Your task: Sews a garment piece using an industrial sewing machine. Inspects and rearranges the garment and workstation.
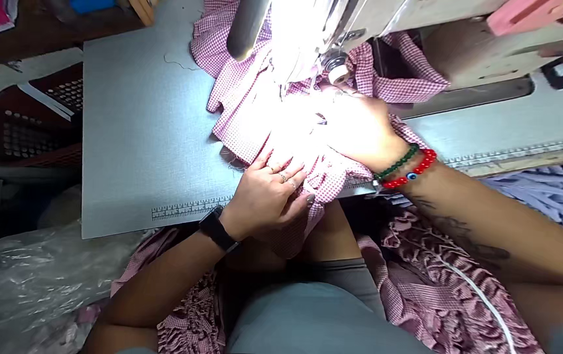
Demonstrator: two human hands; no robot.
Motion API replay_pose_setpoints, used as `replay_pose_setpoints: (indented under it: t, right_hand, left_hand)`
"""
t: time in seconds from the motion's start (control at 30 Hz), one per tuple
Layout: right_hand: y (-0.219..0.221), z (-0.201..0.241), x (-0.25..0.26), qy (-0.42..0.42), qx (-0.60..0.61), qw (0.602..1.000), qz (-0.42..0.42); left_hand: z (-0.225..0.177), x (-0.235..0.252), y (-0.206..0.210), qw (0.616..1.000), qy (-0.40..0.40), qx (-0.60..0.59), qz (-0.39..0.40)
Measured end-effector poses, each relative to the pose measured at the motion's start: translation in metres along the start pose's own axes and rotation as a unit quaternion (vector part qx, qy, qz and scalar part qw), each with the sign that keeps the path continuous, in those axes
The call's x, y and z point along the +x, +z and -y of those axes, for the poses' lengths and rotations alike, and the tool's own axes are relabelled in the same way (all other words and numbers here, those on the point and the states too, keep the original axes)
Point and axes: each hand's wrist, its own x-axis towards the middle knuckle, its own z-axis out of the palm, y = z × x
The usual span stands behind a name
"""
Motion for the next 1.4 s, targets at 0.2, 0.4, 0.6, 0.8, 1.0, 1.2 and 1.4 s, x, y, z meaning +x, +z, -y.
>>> replay_pose_setpoints:
  t: [0.2,0.4,0.6,0.8,1.0,1.2,1.4]
  right_hand:
    - [-0.001,0.001,0.015,0.017,-0.006,1.0,-0.026]
    - [-0.006,0.001,0.035,0.064,0.008,0.998,-0.015]
    - [-0.011,0.016,-0.034,-0.071,0.061,0.989,-0.117]
    - [0.002,0.002,-0.058,-0.044,0.037,0.994,-0.093]
    - [0.006,-0.002,-0.033,-0.026,0.046,0.995,-0.086]
    - [0.002,-0.001,-0.006,0.024,0.008,0.999,-0.041]
    - [0.0,-0.002,0.016,0.05,0.02,0.998,-0.033]
  left_hand:
    - [0.002,0.002,0.001,1.0,-0.009,0.009,0.006]
    - [0.002,0.006,0.003,0.999,-0.022,0.036,0.006]
    - [-0.001,0.004,0.002,0.999,-0.019,0.033,-0.01]
    - [-0.001,0.002,0.001,0.999,-0.021,0.029,0.002]
    - [0.006,0.009,-0.004,0.999,-0.02,0.026,0.005]
    - [0.025,0.023,-0.007,0.998,-0.025,0.052,0.023]
    - [0.048,0.038,-0.008,0.997,-0.033,0.06,0.023]
